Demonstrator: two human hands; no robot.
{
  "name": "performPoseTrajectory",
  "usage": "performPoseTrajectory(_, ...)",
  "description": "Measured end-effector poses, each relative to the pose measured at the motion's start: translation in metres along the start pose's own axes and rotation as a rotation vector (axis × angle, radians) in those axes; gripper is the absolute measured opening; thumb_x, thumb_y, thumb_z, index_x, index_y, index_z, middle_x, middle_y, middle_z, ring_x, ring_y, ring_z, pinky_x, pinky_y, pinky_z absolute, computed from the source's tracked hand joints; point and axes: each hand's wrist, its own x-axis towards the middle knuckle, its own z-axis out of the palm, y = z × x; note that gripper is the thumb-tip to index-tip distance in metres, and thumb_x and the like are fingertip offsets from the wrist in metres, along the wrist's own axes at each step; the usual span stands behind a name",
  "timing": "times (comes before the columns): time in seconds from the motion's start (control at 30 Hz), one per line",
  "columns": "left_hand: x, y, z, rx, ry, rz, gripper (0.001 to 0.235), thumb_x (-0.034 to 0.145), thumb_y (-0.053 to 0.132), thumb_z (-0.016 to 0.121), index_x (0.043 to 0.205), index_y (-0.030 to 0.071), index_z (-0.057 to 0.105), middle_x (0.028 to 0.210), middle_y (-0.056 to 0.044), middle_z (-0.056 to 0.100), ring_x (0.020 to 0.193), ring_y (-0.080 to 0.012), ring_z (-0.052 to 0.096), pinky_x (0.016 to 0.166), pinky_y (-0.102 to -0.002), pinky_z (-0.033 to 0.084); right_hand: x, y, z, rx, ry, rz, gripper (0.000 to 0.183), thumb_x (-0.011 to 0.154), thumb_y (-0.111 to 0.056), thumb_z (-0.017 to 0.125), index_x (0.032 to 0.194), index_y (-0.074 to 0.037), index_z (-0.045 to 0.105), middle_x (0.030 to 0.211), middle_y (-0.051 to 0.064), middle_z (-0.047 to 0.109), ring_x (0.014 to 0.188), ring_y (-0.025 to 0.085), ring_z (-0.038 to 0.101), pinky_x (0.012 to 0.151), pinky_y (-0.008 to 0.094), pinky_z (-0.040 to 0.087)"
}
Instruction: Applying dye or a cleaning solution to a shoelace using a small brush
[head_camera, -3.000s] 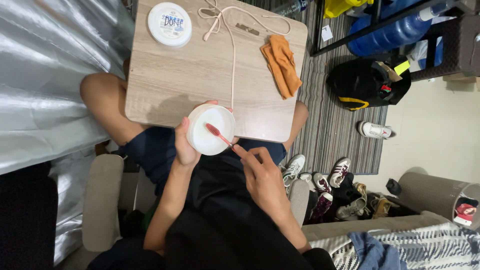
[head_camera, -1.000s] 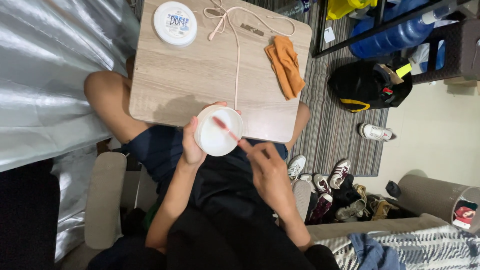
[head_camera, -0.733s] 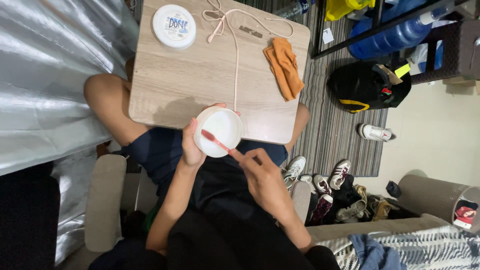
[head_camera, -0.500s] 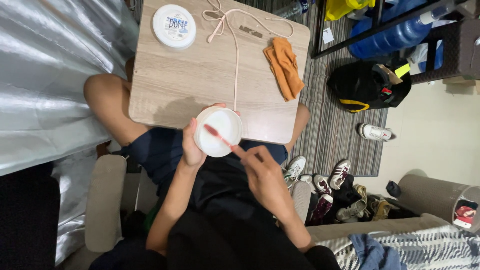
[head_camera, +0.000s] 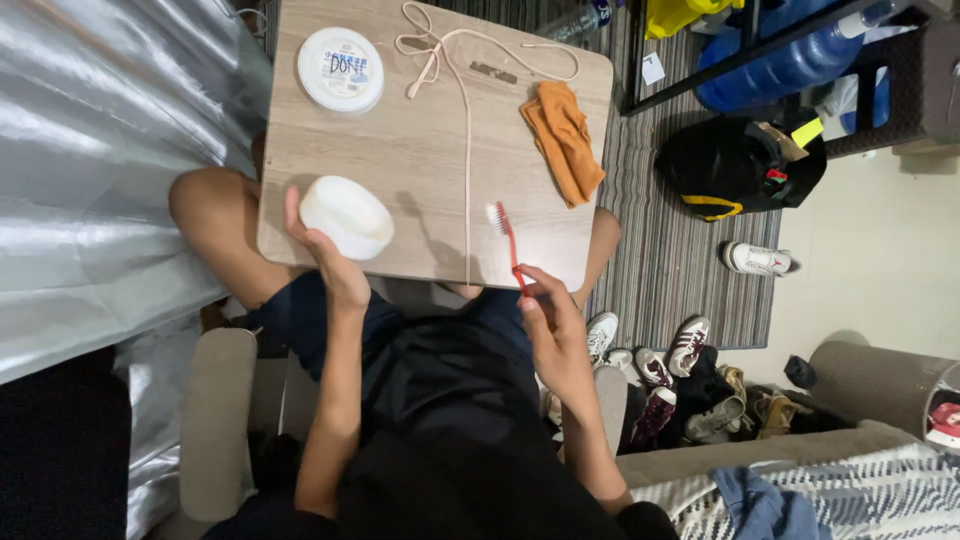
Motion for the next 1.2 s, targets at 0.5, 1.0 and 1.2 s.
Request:
performPoseTrajectory(0.5, 0.006, -0.024, -0.011, 0.57, -0.047, 0.364, 0.083, 0.101, 0.042, 0.072, 0.153, -0.003, 0.025, 0.147, -0.025, 0.027, 0.139, -0.0504, 0.029, 0.119, -0.06, 0.019, 0.007, 0.013, 0.002, 0.159, 0.065, 0.029, 0.046, 0.103, 0.004, 0.041, 0.148, -0.002, 0.049, 0.091, 0.011, 0.052, 0.052, 0.01, 0.046, 0.044, 0.023, 0.043)
performPoseTrajectory(1.0, 0.012, -0.004, 0.061, 0.786, -0.668, 0.481, 0.052, 0.085, 0.017, 0.08, 0.134, 0.008, 0.064, 0.142, -0.021, 0.049, 0.138, -0.0421, 0.041, 0.113, -0.054, 0.036, 0.016, 0.013, -0.005, -0.385, 0.076, -0.033, 0.05, 0.098, 0.002, 0.052, 0.146, -0.01, 0.057, 0.094, 0.015, 0.058, 0.069, 0.025, 0.054, 0.067, 0.038, 0.048)
performPoseTrajectory(1.2, 0.017, -0.002, 0.079, 0.977, -0.735, 0.449, 0.051, 0.089, 0.031, 0.075, 0.137, 0.015, 0.065, 0.156, -0.024, 0.039, 0.149, -0.042, 0.03, 0.119, -0.056, 0.028, 0.019, 0.013, -0.006, -0.379, 0.067, -0.02, 0.051, 0.097, 0.003, 0.053, 0.145, -0.012, 0.058, 0.092, 0.016, 0.059, 0.071, 0.032, 0.058, 0.071, 0.042, 0.049)
